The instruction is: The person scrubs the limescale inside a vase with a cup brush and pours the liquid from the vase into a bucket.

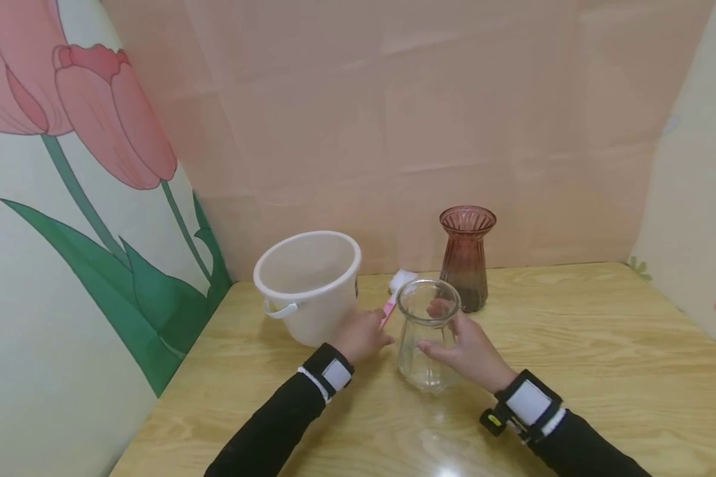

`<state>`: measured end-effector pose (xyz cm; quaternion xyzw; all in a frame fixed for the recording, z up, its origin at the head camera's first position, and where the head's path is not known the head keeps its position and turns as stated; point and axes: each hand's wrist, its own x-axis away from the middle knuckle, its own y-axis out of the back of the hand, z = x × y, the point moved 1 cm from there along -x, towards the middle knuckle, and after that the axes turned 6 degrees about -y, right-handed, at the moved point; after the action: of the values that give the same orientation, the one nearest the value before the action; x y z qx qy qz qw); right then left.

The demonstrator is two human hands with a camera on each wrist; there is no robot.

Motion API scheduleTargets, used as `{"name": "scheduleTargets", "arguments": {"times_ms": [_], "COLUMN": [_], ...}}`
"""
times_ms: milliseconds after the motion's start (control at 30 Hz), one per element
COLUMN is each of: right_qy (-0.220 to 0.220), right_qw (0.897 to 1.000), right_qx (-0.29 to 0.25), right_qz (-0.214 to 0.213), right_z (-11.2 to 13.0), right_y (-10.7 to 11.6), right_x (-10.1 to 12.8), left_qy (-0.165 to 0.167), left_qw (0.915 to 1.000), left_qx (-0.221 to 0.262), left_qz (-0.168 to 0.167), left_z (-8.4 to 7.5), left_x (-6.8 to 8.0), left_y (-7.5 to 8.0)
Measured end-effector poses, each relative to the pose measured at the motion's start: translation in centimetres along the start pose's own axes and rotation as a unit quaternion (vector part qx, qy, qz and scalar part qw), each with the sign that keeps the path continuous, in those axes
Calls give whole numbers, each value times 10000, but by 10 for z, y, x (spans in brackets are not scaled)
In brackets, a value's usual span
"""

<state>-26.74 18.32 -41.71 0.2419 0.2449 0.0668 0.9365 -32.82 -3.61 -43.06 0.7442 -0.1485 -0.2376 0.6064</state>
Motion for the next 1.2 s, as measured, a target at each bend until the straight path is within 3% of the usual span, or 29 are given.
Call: {"name": "scheduleTargets", "arguments": {"times_ms": [233, 367, 633, 1033, 1200], "right_qy": [9, 15, -53, -79, -124], "right_qw": [10000, 10000, 10000, 10000, 9999], "right_qx": [-4, -38, 11, 23, 40], "right_qz": [-1, -27, 8, 14, 35], "right_z": [1, 1, -3, -1, -1], "right_y": [0, 0, 0, 0, 1], "right_x": [1, 2, 2, 3, 3], "left_qy": [229, 291, 79, 109, -17], "left_qw": [9975, 9953, 9934, 9918, 9863], "left_qx": [-452, -708, -1114, -1269, -1643], "left_qz": [494, 600, 253, 46, -147], "left_z": [1, 1, 0, -4, -7], "left_x": [-19, -25, -28, -24, -22], "left_y": [-14, -18, -22, -15, -7]}}
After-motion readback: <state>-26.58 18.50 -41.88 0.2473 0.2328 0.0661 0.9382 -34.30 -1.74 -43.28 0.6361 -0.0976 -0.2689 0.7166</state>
